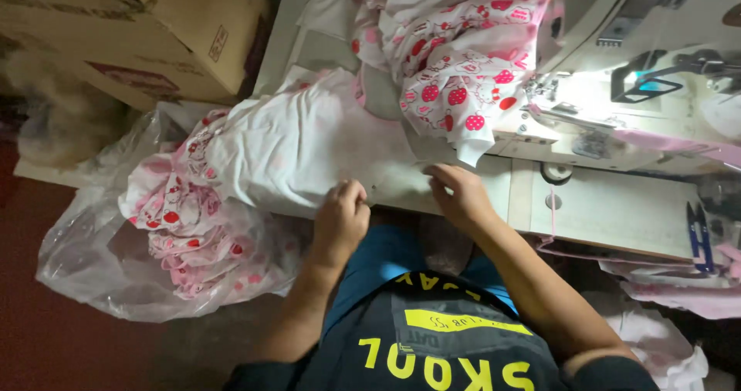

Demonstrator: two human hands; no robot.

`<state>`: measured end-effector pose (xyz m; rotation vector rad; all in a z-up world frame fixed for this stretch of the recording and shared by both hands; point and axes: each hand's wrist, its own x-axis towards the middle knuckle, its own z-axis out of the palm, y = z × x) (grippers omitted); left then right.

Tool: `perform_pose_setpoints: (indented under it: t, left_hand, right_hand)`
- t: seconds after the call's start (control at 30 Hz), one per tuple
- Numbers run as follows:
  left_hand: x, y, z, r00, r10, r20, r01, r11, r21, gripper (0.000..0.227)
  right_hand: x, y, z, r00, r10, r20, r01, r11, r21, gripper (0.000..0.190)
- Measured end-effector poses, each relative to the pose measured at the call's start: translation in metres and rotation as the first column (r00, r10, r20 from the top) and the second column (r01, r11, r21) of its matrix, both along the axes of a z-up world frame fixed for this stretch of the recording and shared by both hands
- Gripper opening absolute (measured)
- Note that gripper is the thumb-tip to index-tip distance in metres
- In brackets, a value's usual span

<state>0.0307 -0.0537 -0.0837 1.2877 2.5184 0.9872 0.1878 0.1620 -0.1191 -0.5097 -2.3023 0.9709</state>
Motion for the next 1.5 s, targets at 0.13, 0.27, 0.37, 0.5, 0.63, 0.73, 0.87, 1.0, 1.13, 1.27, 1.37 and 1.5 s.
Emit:
perform_pose_setpoints:
  t: [0.13,0.27,0.37,0.5,0.63,0.73,0.87,1.0,1.13,1.27,1.37,1.5]
  left_hand:
    - [0.031,-0.011,-0.011,0.954,0.035,-0.299,0.008,0.99,0.14,0.023]
    - [0.027,0.001,-0.015,0.901,0.077,-0.427,-0.025,0.992,0.127,0.041]
    - [0.016,0.013,-0.027,0.884,0.093,-0.458,-0.062,0.995,0.082,0.041]
    - [0.008,0.026,-0.018,0.883,0.091,-0.46,-0.02,0.987,0.158,0.015]
    - [-0.024,0.026,-0.042,0.897,0.101,-0.43,-0.038,0.988,0.151,0.013]
    - [-0.048,0.011,-0.044,0.98,0.05,0.194,-0.07,0.993,0.093,0.018]
    - [-0.064,-0.02,0.03,0.953,0.14,0.268,-0.169,0.982,0.089,0.01]
    - [-0.142,-0.05,0.067,0.786,0.494,-0.372,-0.394,0.864,0.314,0.01]
    - [-0.105,0.001,0.169,0.814,0.574,-0.087,-0.37,0.628,0.684,0.019]
    - [-0.025,0.123,0.137,0.969,0.216,0.121,-0.235,0.644,0.728,0.005]
    - [0.037,0.17,0.106,0.819,-0.506,0.271,0.125,0.618,0.776,0.013]
    - [0.06,0.203,0.05,0.688,-0.388,-0.614,0.639,0.725,0.257,0.046]
  right_hand:
    - [-0.082,0.004,-0.004,0.959,0.205,0.198,-0.205,0.979,-0.019,0.027]
    - [-0.114,0.031,0.0,0.968,0.112,0.222,-0.185,0.922,0.339,0.013]
    - [-0.103,0.024,0.03,0.957,0.071,0.282,-0.174,0.916,0.361,0.018]
    - [-0.095,0.033,0.001,0.951,0.11,0.288,-0.218,0.9,0.378,0.03]
    - [-0.091,0.009,0.042,0.906,0.075,0.418,-0.218,0.927,0.307,0.049]
    - [-0.108,0.013,0.034,0.868,-0.051,0.495,-0.155,0.918,0.366,0.04]
    - [-0.144,0.019,0.018,0.981,-0.119,0.152,0.142,0.978,-0.153,0.036]
    - [-0.168,-0.046,0.037,0.878,0.095,-0.468,-0.28,0.896,-0.344,0.025]
    - [-0.06,-0.068,0.079,0.789,0.379,-0.483,-0.594,0.673,-0.442,0.016]
    - [0.03,-0.004,0.051,0.865,0.399,-0.305,-0.291,0.893,0.343,0.01]
    - [0.074,0.009,0.051,0.935,0.128,-0.331,-0.202,0.959,-0.2,0.013]
    - [0.116,0.02,0.032,0.916,-0.313,-0.249,-0.135,0.343,-0.929,0.011]
